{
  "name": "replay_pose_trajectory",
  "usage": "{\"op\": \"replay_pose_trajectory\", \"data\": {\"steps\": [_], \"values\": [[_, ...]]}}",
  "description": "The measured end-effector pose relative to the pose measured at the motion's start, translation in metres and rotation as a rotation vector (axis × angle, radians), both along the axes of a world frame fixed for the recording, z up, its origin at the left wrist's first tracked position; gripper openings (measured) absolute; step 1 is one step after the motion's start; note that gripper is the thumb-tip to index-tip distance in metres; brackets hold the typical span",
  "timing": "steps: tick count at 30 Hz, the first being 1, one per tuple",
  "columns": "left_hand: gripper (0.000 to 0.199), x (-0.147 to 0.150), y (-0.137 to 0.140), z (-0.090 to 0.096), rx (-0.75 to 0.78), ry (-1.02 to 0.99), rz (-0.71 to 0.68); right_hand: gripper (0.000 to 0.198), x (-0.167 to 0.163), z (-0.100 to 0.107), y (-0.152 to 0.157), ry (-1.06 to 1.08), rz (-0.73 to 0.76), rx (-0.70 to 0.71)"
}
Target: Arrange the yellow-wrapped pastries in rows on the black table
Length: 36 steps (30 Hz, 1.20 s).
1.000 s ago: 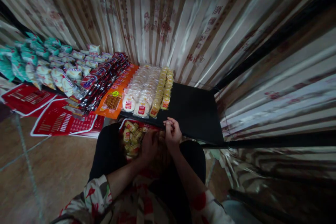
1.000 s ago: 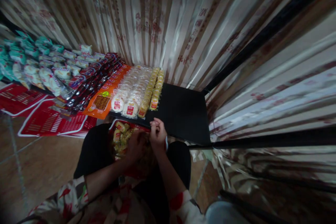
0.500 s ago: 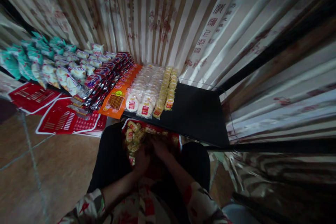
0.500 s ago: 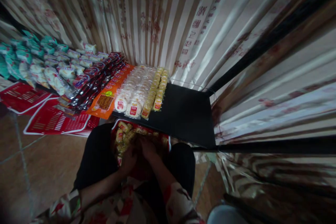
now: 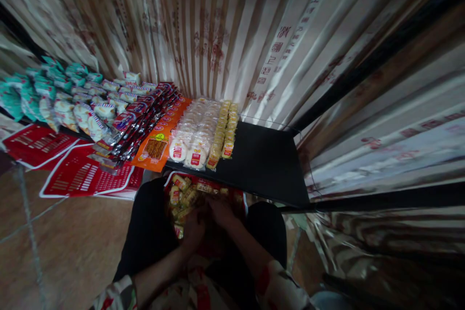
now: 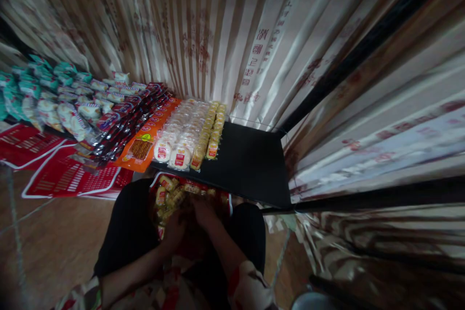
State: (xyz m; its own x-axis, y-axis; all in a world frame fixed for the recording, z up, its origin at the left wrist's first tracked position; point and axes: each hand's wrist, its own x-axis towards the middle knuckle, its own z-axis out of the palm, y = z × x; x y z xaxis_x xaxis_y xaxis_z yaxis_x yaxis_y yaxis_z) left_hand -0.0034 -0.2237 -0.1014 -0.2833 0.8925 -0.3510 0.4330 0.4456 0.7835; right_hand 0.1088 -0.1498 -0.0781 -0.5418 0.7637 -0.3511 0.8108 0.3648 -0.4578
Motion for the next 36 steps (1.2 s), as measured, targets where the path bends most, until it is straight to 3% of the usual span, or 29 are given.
{"op": "replay_pose_trajectory", "data": {"steps": [6, 11, 14, 17, 20, 25, 30, 36], "values": [[0.035, -0.002, 0.003, 0.021, 0.259, 0.062, 0.046, 0.041, 0.017, 0.014, 0.001, 0.117, -0.07, 0.007], [0.032, 0.005, 0.013, 0.044, 0.478, 0.062, 0.01, 0.028, 0.03, 0.019, 0.002, 0.355, -0.294, 0.053], [0.031, 0.01, 0.023, 0.061, 0.593, 0.076, -0.033, 0.025, 0.036, 0.026, 0.005, 0.622, -0.423, -0.022], [0.033, 0.016, 0.033, 0.078, 0.593, 0.081, -0.092, 0.027, 0.038, 0.037, 0.011, 0.876, -0.523, -0.127], [0.035, 0.024, 0.043, 0.09, 0.558, 0.082, -0.139, 0.035, 0.039, 0.049, 0.02, 0.983, -0.664, -0.17], [0.042, 0.04, 0.063, 0.098, 0.545, 0.093, -0.244, 0.046, 0.039, 0.06, 0.047, 1.021, -0.844, -0.049], [0.045, 0.052, 0.088, 0.094, 0.602, 0.078, -0.266, 0.044, 0.035, 0.057, 0.075, 1.013, -0.861, 0.073], [0.047, 0.054, 0.106, 0.085, 0.601, 0.078, -0.256, 0.046, 0.028, 0.043, 0.093, 0.944, -0.832, 0.121]]}}
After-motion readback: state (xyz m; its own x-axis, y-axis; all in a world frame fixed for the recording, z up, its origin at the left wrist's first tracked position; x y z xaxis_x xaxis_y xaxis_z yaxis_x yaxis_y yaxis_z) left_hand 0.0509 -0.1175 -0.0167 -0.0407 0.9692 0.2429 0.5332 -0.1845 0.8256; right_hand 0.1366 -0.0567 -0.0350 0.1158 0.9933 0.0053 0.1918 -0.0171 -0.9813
